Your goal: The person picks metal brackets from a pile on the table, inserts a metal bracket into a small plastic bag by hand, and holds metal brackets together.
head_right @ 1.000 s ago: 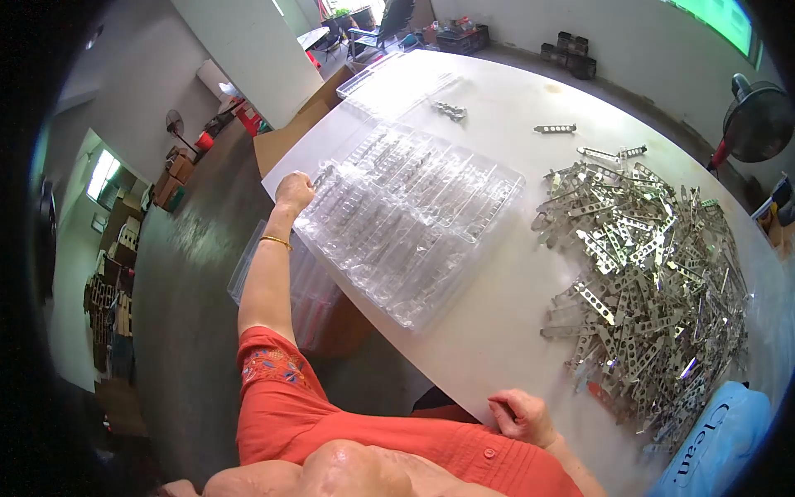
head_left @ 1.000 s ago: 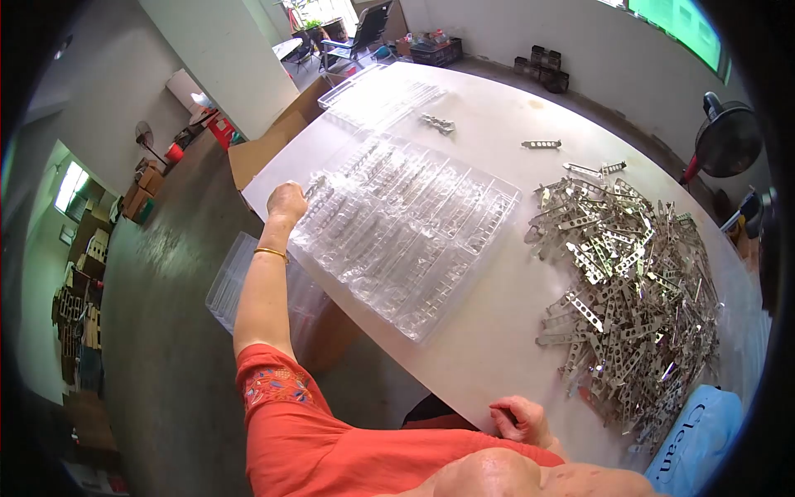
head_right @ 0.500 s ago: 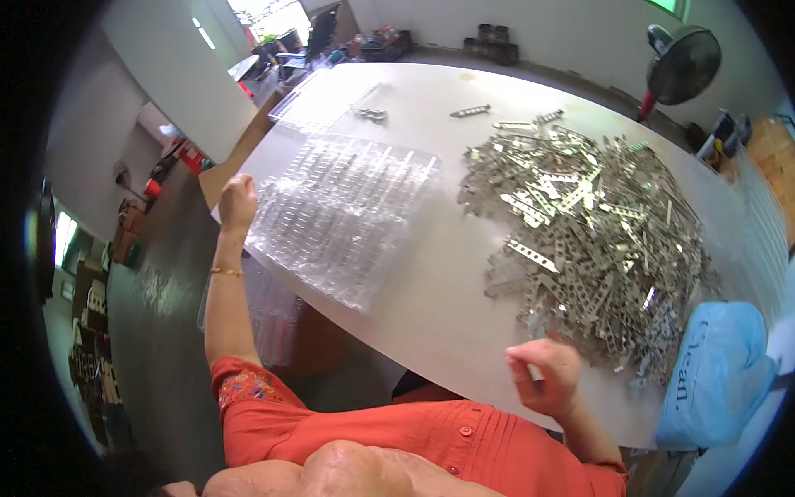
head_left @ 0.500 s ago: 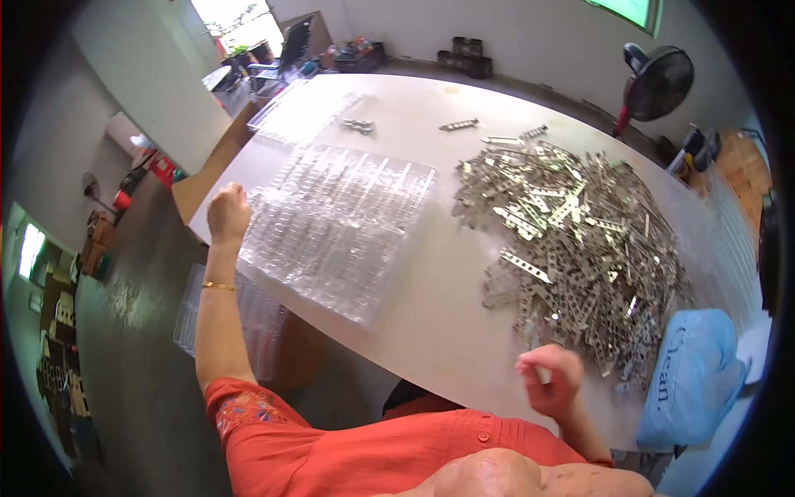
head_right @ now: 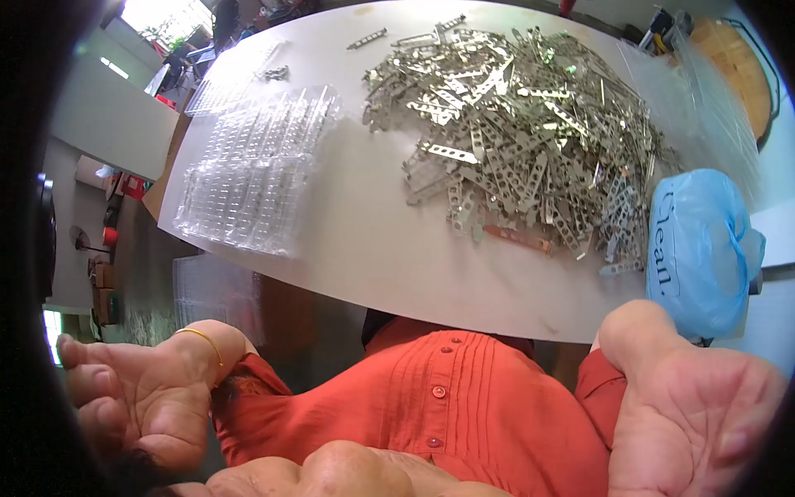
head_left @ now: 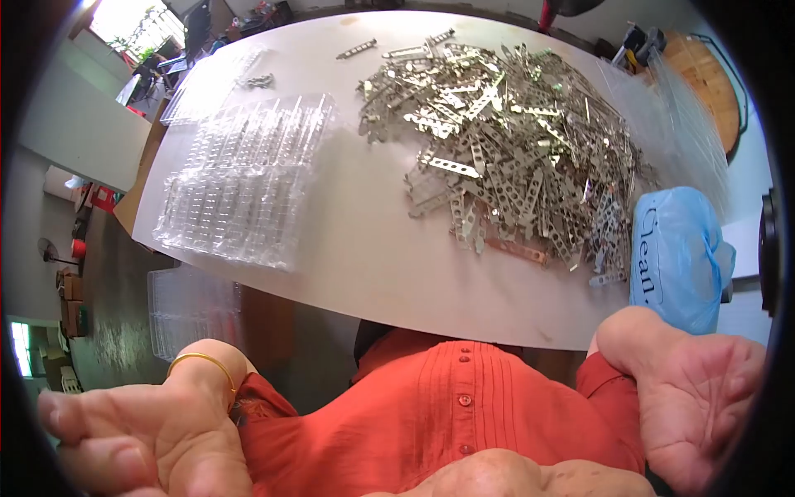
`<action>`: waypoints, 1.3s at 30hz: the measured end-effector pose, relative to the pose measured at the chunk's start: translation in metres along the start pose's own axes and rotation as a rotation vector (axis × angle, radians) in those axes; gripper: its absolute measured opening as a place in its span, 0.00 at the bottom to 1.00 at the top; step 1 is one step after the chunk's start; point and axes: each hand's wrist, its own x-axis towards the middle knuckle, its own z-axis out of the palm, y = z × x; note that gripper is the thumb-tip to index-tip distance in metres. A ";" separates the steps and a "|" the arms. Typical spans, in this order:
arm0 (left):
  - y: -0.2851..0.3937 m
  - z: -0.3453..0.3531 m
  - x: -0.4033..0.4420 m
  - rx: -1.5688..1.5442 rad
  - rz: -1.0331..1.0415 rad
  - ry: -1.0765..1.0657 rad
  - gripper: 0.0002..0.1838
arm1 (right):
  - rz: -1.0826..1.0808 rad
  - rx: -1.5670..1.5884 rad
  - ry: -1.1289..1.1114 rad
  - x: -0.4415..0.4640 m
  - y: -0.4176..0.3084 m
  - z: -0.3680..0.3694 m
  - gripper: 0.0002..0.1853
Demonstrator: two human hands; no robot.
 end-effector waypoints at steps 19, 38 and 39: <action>0.003 -0.016 -0.006 -0.004 0.024 0.121 0.22 | -0.013 0.128 -0.092 0.019 -0.013 -0.021 0.20; 0.002 -0.015 -0.009 0.017 0.025 0.164 0.23 | -0.029 0.177 -0.049 0.022 -0.011 -0.014 0.17; 0.003 -0.015 -0.010 0.018 0.025 0.166 0.23 | -0.032 0.180 -0.046 0.022 -0.010 -0.014 0.17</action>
